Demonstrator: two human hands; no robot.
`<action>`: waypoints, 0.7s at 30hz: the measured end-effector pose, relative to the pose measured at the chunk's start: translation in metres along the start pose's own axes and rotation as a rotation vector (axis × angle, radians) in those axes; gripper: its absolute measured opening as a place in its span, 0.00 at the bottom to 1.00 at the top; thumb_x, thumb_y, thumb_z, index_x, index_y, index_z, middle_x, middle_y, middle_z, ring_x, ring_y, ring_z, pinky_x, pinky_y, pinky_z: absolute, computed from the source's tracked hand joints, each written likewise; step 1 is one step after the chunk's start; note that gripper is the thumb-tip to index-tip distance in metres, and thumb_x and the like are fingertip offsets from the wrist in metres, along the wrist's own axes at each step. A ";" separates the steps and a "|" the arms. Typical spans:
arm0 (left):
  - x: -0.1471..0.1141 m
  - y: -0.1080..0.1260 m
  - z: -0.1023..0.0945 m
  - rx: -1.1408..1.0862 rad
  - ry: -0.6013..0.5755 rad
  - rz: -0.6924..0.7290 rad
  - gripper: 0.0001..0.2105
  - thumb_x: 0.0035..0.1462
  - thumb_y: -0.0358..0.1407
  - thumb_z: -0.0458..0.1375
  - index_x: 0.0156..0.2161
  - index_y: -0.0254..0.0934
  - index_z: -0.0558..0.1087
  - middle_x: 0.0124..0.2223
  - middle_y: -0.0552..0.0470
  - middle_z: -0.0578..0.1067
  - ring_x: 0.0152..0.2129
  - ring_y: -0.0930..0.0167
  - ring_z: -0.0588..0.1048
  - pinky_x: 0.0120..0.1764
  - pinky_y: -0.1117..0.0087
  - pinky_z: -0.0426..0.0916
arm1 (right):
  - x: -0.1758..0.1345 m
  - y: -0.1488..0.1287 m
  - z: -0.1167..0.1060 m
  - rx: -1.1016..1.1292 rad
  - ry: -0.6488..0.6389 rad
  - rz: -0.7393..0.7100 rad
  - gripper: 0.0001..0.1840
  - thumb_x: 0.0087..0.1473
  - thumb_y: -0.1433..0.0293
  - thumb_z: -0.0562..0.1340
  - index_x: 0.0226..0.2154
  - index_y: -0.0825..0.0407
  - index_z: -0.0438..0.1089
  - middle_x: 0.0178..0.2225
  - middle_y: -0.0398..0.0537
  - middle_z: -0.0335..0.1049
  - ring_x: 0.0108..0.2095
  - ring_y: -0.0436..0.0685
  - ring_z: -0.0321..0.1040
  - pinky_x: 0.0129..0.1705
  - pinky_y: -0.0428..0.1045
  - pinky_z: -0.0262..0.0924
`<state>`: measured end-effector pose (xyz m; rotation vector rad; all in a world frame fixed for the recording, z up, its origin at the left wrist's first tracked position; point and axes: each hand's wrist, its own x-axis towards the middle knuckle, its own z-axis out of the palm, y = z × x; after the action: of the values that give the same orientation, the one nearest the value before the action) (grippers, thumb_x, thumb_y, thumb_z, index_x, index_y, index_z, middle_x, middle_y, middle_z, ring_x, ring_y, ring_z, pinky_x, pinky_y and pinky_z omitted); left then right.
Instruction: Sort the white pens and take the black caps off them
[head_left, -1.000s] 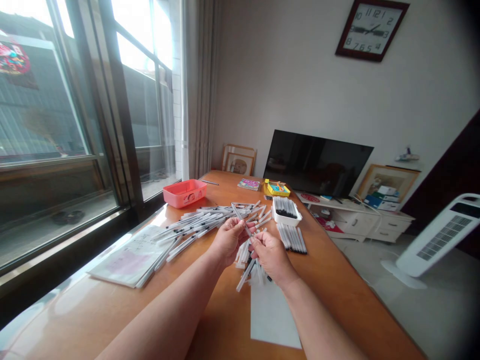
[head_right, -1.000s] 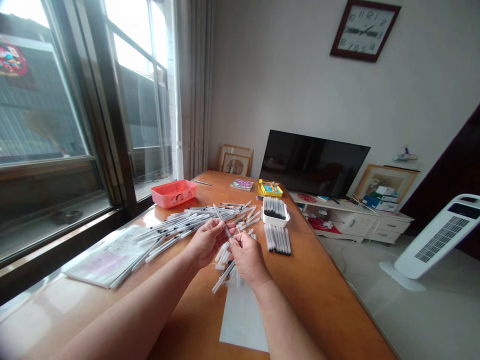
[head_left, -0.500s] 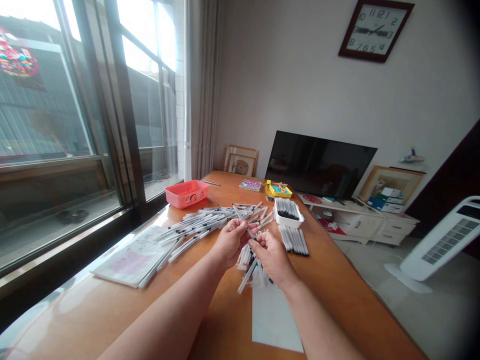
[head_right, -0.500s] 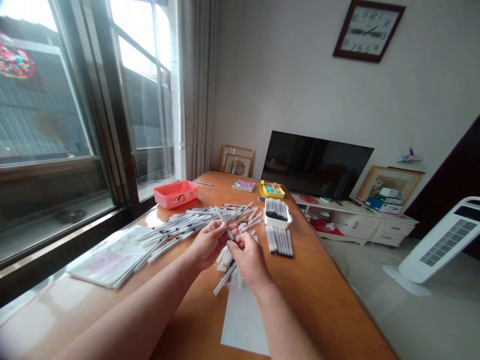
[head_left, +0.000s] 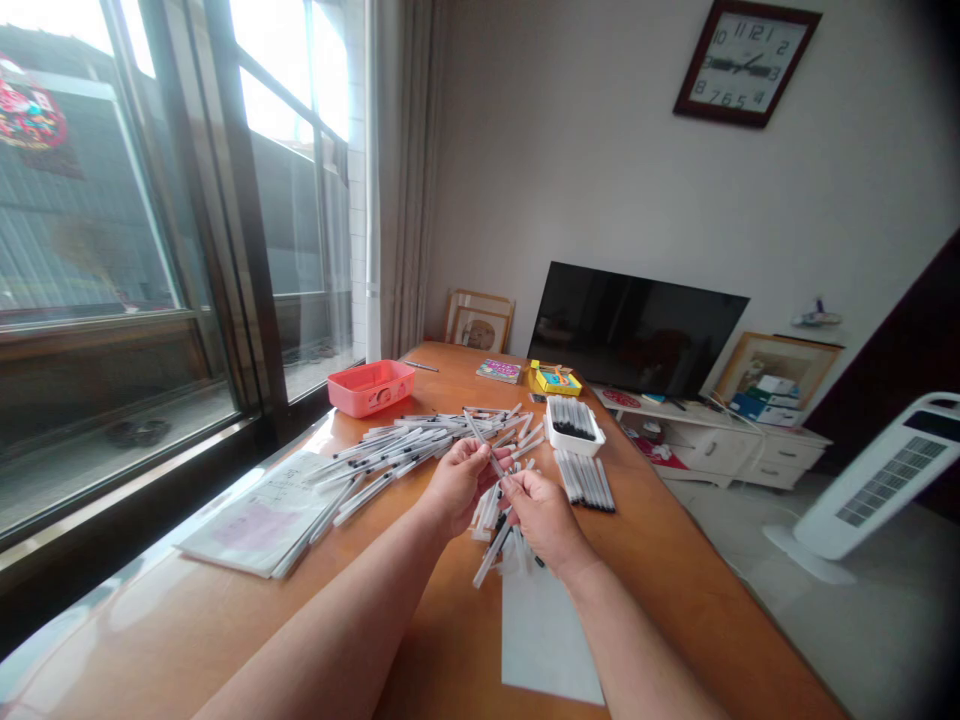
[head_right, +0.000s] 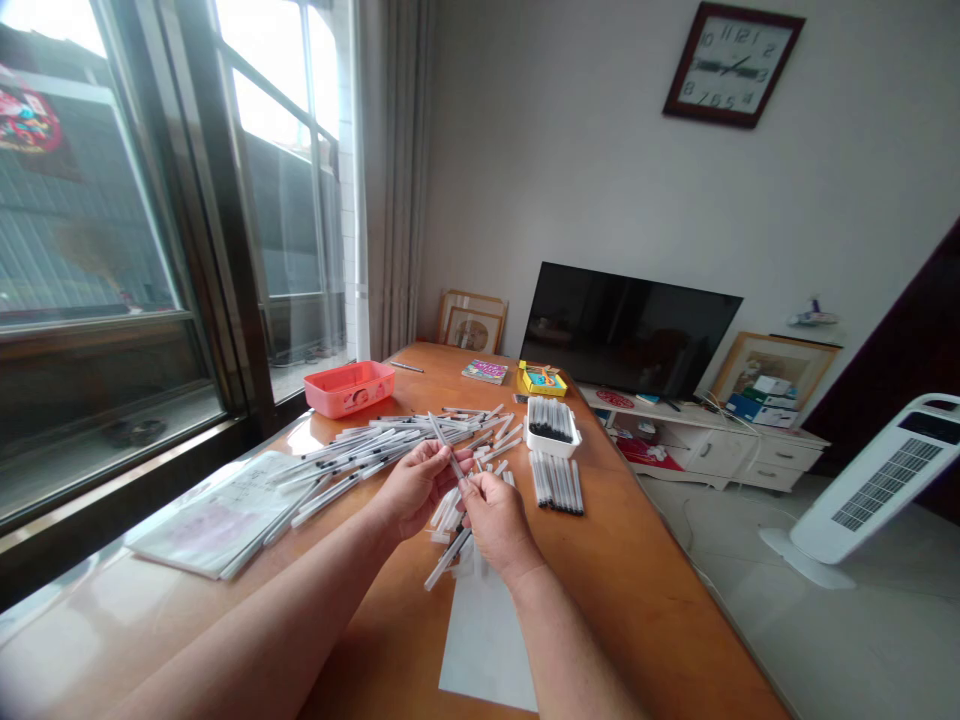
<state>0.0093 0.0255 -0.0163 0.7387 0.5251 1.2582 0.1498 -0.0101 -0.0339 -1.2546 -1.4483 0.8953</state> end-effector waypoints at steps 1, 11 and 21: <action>0.000 0.000 0.000 0.003 0.003 -0.001 0.10 0.59 0.33 0.63 0.36 0.37 0.64 0.41 0.42 0.80 0.36 0.68 0.81 0.44 0.66 0.74 | 0.000 0.000 0.000 -0.015 0.031 -0.033 0.21 0.55 0.50 0.63 0.30 0.52 0.69 0.25 0.43 0.70 0.22 0.50 0.63 0.25 0.46 0.57; 0.000 -0.002 0.000 0.003 0.003 -0.003 0.10 0.59 0.34 0.64 0.36 0.37 0.65 0.42 0.42 0.80 0.38 0.67 0.81 0.44 0.65 0.74 | 0.001 -0.001 -0.002 -0.059 0.035 -0.050 0.20 0.54 0.50 0.64 0.29 0.51 0.67 0.24 0.42 0.68 0.23 0.51 0.61 0.26 0.46 0.55; 0.001 -0.002 -0.001 0.026 0.013 0.004 0.10 0.59 0.34 0.63 0.36 0.37 0.64 0.41 0.42 0.81 0.37 0.67 0.81 0.46 0.65 0.74 | 0.001 0.000 -0.004 -0.152 0.046 -0.101 0.17 0.57 0.54 0.62 0.30 0.52 0.69 0.24 0.42 0.69 0.24 0.51 0.61 0.27 0.46 0.56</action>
<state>0.0102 0.0264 -0.0179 0.7539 0.5513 1.2624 0.1538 -0.0090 -0.0324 -1.2922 -1.5515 0.6949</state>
